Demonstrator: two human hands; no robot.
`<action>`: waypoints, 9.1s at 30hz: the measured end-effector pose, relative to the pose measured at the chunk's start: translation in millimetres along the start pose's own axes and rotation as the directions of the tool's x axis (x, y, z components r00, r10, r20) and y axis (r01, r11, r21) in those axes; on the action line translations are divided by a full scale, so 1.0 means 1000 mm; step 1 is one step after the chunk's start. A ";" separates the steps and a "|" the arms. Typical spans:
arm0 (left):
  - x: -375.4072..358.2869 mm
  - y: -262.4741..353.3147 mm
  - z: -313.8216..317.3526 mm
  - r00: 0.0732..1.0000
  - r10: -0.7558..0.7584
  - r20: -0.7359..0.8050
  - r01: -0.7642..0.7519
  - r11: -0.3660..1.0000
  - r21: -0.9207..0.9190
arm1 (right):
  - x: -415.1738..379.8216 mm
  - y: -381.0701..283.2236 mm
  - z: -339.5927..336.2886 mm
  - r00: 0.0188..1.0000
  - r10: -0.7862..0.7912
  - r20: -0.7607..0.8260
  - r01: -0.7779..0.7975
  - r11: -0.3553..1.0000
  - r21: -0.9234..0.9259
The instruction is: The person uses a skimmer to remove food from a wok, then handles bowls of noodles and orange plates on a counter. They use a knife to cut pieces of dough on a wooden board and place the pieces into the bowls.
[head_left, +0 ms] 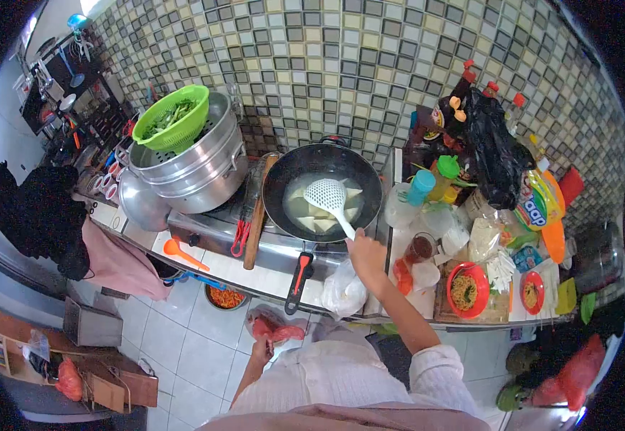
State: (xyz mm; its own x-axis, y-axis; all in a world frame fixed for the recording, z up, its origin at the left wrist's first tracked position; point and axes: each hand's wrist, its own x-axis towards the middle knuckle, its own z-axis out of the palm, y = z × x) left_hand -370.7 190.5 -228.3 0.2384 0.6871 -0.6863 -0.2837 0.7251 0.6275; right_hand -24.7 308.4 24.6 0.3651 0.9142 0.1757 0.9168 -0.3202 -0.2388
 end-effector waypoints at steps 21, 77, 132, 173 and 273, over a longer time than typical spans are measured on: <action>-0.064 -0.093 0.002 0.971 0.020 -0.239 0.146 0.742 0.655 | -0.260 0.036 0.012 0.963 -0.147 0.226 -0.005 0.828 0.561; -0.098 -0.240 0.748 0.665 -0.208 0.717 -0.076 0.937 0.341 | -0.350 0.612 -0.256 0.375 0.918 -0.131 -0.190 0.214 0.958; -0.118 -0.147 0.656 0.691 0.501 0.520 -0.711 0.343 0.614 | -0.288 0.510 -0.131 0.661 0.592 0.462 -0.203 -0.452 0.869; -0.159 -0.122 0.533 0.709 0.704 0.036 -0.599 0.575 0.558 | 0.073 0.770 -0.216 0.964 0.255 0.070 -0.021 -0.190 0.981; -0.167 0.011 0.485 0.705 0.691 0.157 -0.709 0.693 0.133 | -0.347 0.490 -0.104 0.571 0.668 0.476 -0.173 -0.469 0.866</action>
State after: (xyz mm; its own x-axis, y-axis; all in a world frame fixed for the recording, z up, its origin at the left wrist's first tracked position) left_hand 37.0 106.0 71.4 0.1175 0.9930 0.0075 -0.2417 0.0213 0.9701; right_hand 315.3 -191.4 -53.7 0.7442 0.4265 -0.5141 -0.6337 0.2072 -0.7453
